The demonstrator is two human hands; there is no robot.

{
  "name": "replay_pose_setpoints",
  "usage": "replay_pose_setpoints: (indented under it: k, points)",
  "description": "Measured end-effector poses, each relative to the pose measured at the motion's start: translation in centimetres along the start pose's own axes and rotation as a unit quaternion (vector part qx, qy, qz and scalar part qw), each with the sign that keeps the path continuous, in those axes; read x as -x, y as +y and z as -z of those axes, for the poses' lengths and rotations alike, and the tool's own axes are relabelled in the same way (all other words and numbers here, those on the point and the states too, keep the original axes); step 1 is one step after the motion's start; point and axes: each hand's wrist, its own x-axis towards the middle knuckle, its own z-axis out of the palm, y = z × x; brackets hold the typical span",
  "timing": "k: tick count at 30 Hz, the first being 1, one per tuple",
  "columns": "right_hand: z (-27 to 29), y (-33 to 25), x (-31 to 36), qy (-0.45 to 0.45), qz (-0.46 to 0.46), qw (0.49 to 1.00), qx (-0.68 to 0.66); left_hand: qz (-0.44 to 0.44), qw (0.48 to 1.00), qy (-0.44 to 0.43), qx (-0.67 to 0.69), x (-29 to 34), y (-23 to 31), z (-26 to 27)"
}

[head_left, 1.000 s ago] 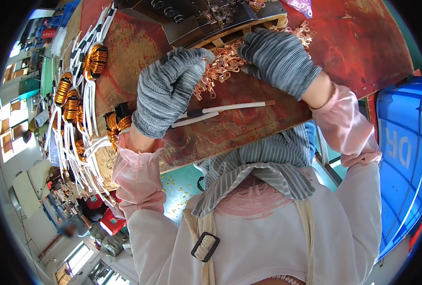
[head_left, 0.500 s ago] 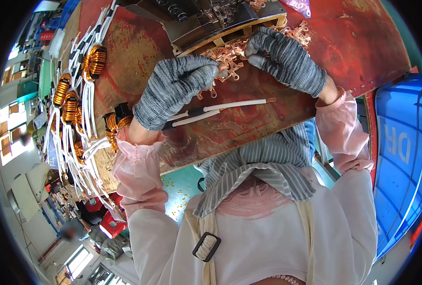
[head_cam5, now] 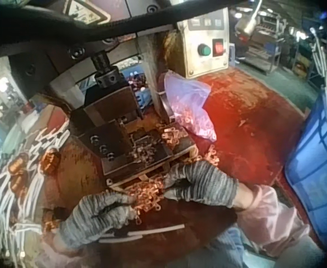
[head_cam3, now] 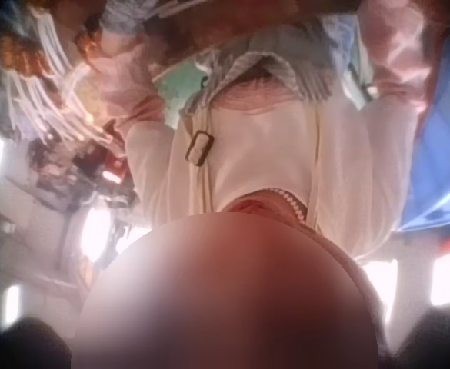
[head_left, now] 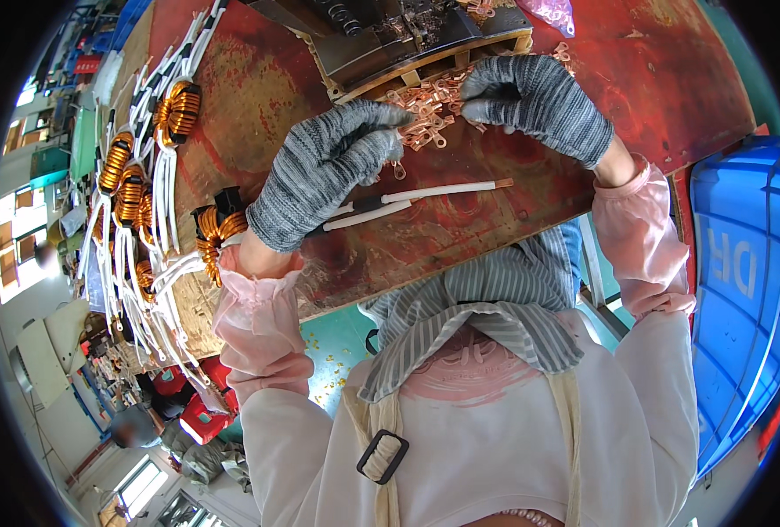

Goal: Crimping metal terminals onto the ends of large electrical induction coils using a machine.

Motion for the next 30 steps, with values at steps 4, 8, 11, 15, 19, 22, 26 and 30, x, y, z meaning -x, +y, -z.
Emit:
replay_pose_setpoints:
  k: [4, 8, 11, 15, 19, 22, 26, 30]
  points:
    - [-1.1, -0.8, -0.2, -0.009, 0.066, 0.993, -0.094, 0.007, 0.999, 0.035, -0.003, 0.1, -0.2, -0.2]
    - [-1.3, -2.3, -0.3, -0.040, 0.051, 0.988, -0.140, -0.008, 0.999, 0.040, -0.028, 0.2, -0.2, -0.2]
    - [-1.1, -2.7, -0.1, -0.060, 0.044, 0.985, -0.152, 0.001, 0.999, 0.044, -0.014, 0.2, -0.1, -0.4]
    - [-1.1, -3.4, 0.0, -0.072, 0.046, 0.986, -0.145, -0.017, 0.999, 0.041, -0.032, 0.2, -0.2, -0.4]
    - [-1.2, -3.5, 0.1, -0.094, 0.018, 0.973, -0.210, -0.025, 0.995, 0.066, -0.069, 0.1, -0.6, -0.8]
    - [-1.2, -3.7, 0.1, -0.105, 0.010, 0.962, -0.251, -0.081, 0.987, 0.063, -0.126, -0.2, -1.5, -0.6]
    - [-1.7, -3.8, -0.1, -0.079, 0.020, 0.979, -0.187, -0.020, 0.998, -0.016, -0.050, -0.1, -0.9, 0.7]
    - [-2.3, -3.5, -0.5, -0.051, 0.007, 0.975, -0.216, 0.089, 0.987, -0.105, 0.086, 0.9, -1.9, 4.6]
